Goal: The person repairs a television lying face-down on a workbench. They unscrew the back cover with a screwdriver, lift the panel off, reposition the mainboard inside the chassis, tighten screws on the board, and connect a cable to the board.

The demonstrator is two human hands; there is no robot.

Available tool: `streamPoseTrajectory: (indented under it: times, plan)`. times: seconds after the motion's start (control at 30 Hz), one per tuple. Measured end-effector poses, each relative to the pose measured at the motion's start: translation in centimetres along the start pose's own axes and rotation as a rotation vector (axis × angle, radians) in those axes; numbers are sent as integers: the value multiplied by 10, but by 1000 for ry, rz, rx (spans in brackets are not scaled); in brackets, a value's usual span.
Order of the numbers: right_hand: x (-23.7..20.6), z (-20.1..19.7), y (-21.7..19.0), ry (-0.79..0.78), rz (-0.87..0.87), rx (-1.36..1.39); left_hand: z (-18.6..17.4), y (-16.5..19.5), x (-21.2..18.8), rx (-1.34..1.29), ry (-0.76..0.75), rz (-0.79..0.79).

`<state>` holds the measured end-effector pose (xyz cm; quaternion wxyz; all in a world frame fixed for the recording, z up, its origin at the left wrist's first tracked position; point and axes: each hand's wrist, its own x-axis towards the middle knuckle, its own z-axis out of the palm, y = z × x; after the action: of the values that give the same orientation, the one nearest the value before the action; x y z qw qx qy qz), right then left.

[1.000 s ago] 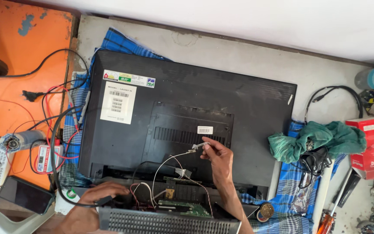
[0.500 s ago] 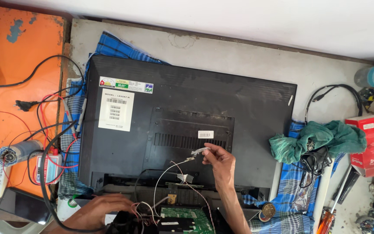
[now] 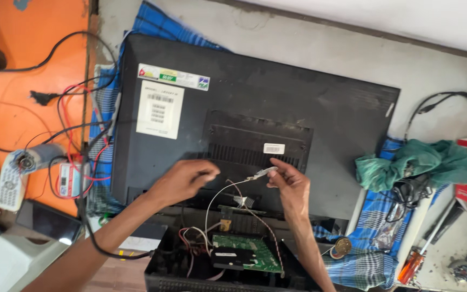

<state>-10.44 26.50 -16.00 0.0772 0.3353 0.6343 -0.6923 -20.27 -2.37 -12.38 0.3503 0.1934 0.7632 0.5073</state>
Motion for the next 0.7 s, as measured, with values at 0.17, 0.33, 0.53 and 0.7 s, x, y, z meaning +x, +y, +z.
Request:
streamPoseTrajectory:
  times: [0.17,0.33,0.53,0.7]
  plan:
    - [-1,-3,-1,-9,20,-44,22,20,37,167,-213,-122]
    - [-1,-5,-3,-70,30,-118,41,16,51,264,-223,-161]
    - [2,7,-17,-161,35,-47,56,3,59,-64,-109,23]
    - [5,12,-32,-242,17,-56,54,-3,66,-713,-283,-247]
